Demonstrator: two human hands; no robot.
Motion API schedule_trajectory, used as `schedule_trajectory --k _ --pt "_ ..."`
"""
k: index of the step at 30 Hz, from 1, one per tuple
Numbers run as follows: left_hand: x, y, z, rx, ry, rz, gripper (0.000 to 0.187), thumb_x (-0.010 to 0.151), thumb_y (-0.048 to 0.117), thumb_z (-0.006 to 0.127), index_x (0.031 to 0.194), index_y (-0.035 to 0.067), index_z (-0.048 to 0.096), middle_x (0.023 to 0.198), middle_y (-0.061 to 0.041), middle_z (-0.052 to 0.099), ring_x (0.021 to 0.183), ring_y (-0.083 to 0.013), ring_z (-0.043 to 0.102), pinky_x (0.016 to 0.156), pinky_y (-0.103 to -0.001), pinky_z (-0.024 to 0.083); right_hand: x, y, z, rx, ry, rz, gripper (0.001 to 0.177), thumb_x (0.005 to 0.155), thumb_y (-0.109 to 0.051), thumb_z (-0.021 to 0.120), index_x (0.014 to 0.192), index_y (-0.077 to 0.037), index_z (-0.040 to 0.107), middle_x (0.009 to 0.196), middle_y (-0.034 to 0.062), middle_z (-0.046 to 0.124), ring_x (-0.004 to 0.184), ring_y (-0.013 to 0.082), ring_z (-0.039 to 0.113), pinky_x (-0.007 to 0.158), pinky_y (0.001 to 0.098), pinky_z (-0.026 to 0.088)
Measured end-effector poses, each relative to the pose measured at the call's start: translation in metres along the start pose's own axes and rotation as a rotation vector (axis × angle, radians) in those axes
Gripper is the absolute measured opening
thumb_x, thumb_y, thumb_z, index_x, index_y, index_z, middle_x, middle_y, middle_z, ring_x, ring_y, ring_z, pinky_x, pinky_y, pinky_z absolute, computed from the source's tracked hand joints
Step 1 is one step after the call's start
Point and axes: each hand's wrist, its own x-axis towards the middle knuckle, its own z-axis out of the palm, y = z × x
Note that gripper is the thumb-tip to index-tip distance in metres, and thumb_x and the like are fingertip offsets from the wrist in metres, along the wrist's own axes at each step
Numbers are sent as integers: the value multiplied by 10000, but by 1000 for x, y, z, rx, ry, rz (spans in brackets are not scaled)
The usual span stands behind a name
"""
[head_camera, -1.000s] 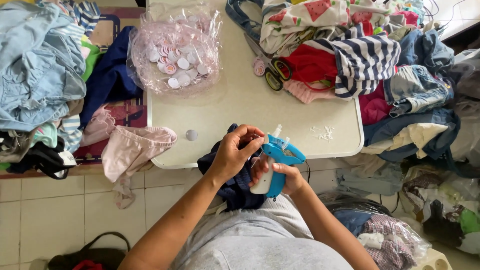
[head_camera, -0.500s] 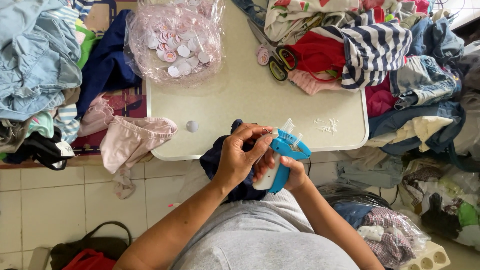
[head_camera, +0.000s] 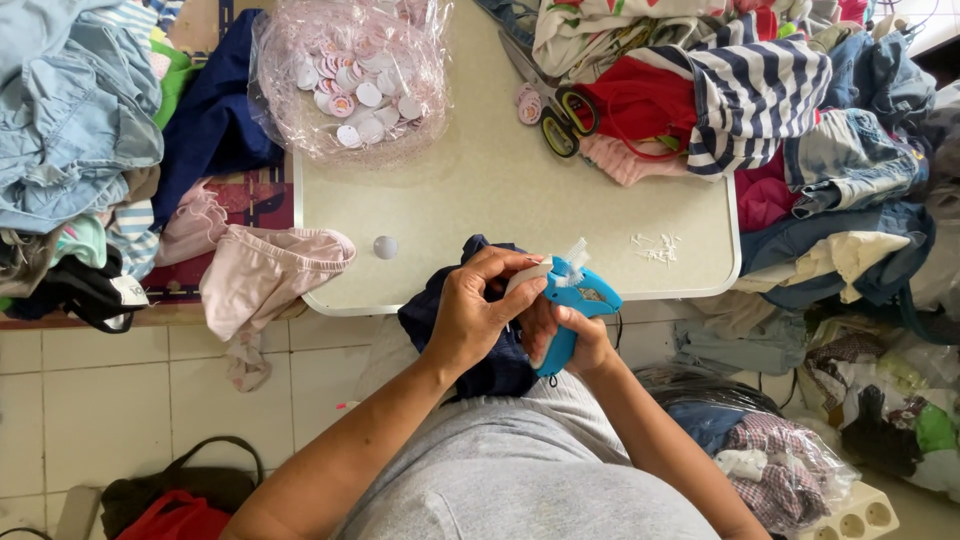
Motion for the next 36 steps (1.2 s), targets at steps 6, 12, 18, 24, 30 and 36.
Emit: schedule_trajectory --k 6,12,18,24,30,36 --pt "-2 5 0 37 19 33 186 862 190 812 1022 97 797 1014 -46 765 892 -141 703 767 -266 536 3 0 11 6 32 -9 351 960 -272 560 703 -38 510 547 169 536 439 290 599 423 387 501" --pt "-1 11 -3 52 18 87 223 875 197 803 1080 111 786 1022 -57 759 939 -178 715 806 -291 557 4 -4 19 -48 51 -25 343 947 -245 593 699 -16 527 554 169 554 439 277 627 411 380 535" --pt "0 11 -6 89 37 89 115 870 189 816 968 134 791 943 -21 764 905 -159 722 825 -292 560 10 -8 30 -85 -21 -82 366 950 -238 606 654 -35 536 529 142 554 400 257 609 413 335 525" --pt "7 5 -15 126 16 87 46 873 152 801 898 119 781 877 -30 772 858 -163 727 791 -301 572 5 -8 28 -111 24 -13 360 945 -251 626 690 -5 561 567 166 571 464 285 650 465 386 568" --pt "8 12 -17 107 87 176 24 914 130 778 903 108 778 856 -45 739 822 -143 699 770 -309 573 13 -24 61 -172 35 -7 389 944 -320 634 769 27 614 695 235 654 646 367 744 617 460 611" --pt "8 -2 -27 50 186 140 41 961 97 724 966 102 764 860 -29 712 846 -84 612 784 -315 559 11 -18 47 -114 83 111 375 930 -313 631 837 50 605 744 252 636 716 412 740 674 502 601"
